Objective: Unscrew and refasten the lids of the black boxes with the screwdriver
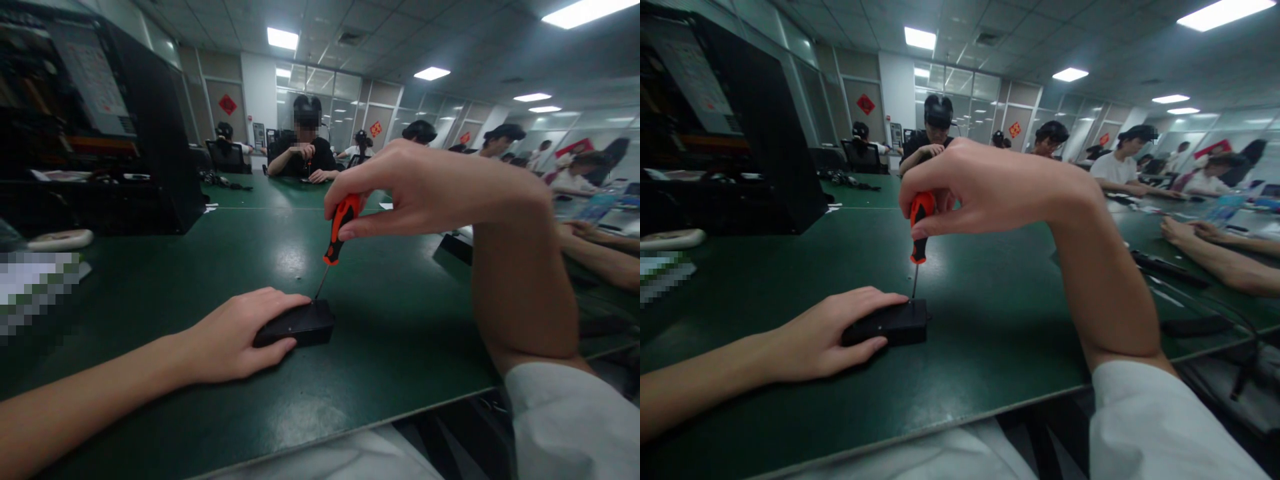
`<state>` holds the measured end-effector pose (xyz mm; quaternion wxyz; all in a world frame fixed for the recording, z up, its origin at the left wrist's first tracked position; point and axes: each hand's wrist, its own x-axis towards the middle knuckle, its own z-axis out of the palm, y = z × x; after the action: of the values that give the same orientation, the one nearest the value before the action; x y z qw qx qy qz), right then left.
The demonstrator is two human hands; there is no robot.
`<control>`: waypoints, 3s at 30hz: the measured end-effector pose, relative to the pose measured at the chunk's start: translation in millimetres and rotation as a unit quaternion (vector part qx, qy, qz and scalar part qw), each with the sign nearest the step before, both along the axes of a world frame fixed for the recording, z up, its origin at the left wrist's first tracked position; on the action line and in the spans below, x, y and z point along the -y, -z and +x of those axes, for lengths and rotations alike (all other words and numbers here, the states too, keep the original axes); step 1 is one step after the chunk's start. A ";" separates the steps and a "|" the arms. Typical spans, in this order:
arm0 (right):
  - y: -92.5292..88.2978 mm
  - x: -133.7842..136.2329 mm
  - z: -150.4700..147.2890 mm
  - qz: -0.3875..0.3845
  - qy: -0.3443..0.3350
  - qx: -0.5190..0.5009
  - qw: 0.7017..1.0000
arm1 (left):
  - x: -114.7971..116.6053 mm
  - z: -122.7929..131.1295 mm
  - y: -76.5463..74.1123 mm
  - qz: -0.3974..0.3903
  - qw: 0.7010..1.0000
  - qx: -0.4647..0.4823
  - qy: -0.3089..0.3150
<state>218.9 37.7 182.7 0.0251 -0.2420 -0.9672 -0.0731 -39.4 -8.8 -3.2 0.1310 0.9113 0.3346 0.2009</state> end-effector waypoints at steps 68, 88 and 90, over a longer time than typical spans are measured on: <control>2.2 -13.2 -4.1 -0.091 -0.080 0.012 0.993 | 0.7 -0.4 -1.1 -0.009 1.000 -0.003 -0.003; 10.2 4.8 -16.1 -0.048 -0.166 0.023 0.985 | -1.4 -1.1 -0.3 -0.008 1.000 -0.001 0.006; 10.6 6.8 -16.8 -0.034 -0.144 0.018 0.989 | -0.3 -0.3 -2.3 -0.012 1.000 -0.004 0.004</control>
<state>202.1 30.9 172.2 0.0097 -0.0997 -0.9941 -0.0405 -39.7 -8.6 -0.9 0.1409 0.9120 0.3336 0.1924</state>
